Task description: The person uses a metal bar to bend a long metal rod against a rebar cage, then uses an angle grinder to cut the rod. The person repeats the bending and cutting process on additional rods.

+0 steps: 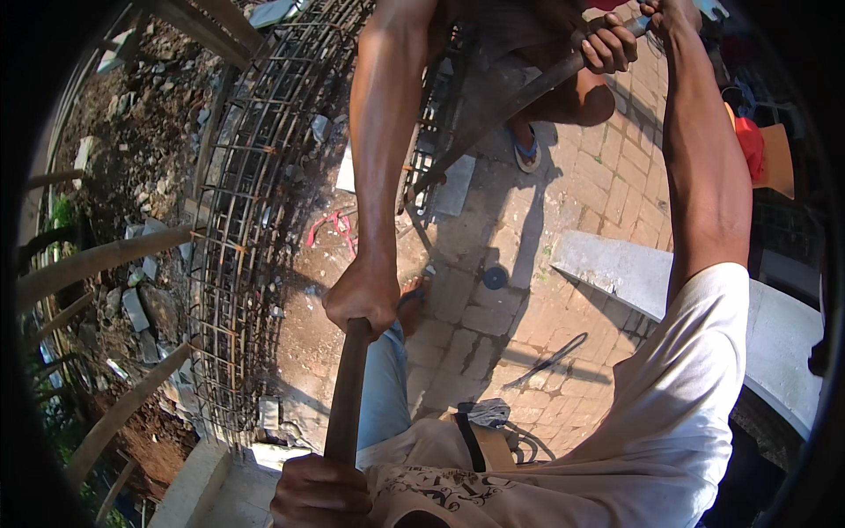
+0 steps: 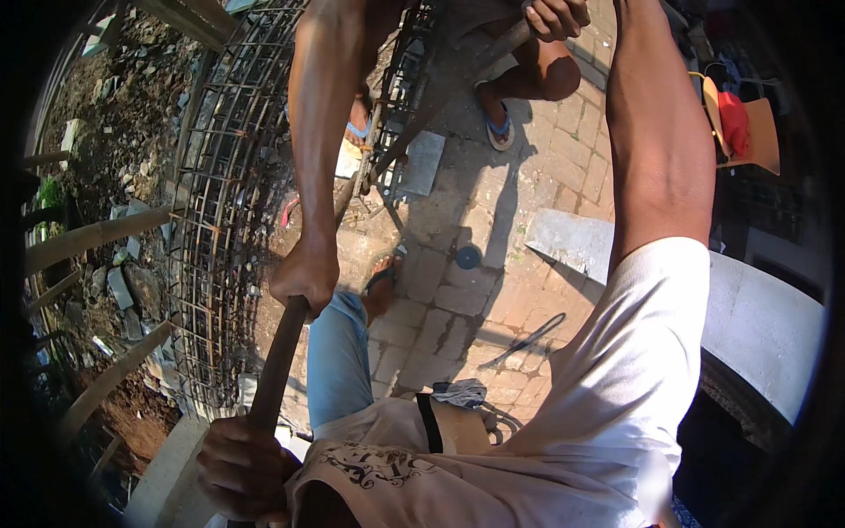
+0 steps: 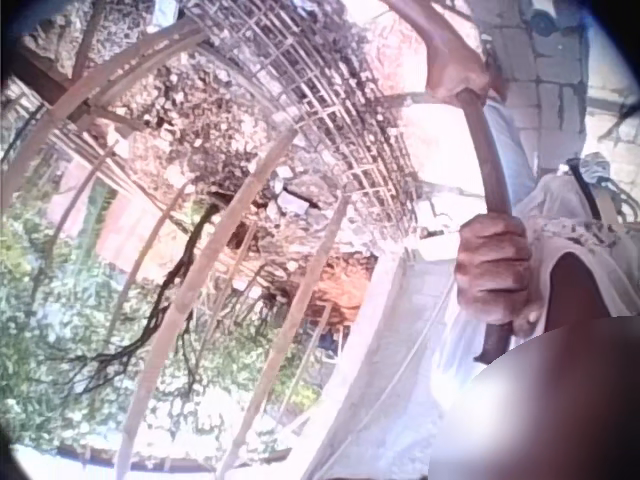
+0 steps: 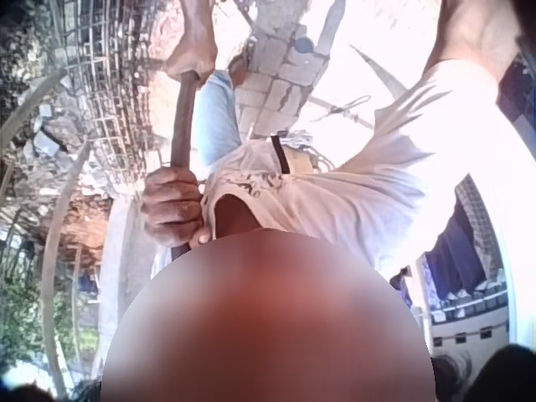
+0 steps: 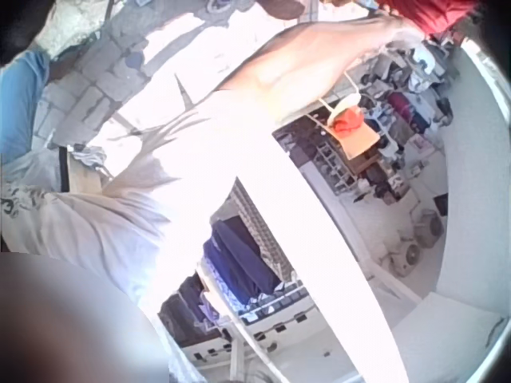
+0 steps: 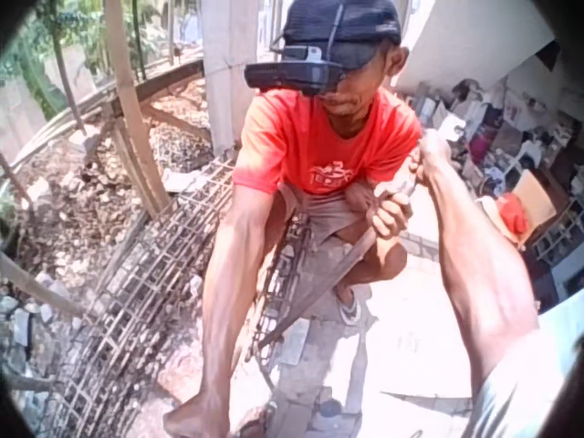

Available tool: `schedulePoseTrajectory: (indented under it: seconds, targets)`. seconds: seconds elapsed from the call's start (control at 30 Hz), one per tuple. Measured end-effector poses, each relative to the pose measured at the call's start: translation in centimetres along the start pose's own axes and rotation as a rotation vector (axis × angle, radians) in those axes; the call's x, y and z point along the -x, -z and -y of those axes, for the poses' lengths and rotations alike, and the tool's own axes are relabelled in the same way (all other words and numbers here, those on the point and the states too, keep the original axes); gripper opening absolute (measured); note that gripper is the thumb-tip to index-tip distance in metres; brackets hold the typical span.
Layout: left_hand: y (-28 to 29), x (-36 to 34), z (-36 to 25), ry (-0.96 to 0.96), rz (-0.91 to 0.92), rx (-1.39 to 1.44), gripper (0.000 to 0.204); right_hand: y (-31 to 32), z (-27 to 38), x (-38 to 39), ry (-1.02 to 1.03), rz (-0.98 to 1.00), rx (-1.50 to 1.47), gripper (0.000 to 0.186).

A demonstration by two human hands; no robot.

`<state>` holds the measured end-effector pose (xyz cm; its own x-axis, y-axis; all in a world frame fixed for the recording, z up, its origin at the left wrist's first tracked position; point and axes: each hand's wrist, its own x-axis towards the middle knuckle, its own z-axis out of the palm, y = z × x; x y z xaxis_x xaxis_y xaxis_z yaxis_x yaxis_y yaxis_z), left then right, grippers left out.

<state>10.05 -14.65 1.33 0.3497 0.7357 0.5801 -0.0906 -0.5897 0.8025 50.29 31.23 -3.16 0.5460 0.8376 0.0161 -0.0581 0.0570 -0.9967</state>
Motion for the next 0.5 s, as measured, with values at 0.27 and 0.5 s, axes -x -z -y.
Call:
schedulePoseTrajectory:
  seconds: [0.27, 0.5]
  targets:
    - [-3.1, -0.7, 0.1, 0.037, 0.007, 0.027, 0.026, 8.4, -1.8, -2.4, -0.022, -0.222, -0.040, 0.011]
    - [-3.7, -2.0, 0.8, -0.004, 0.011, 0.066, 0.026, 15.0, -4.1, -4.8, -0.057, -0.068, -0.124, 0.020]
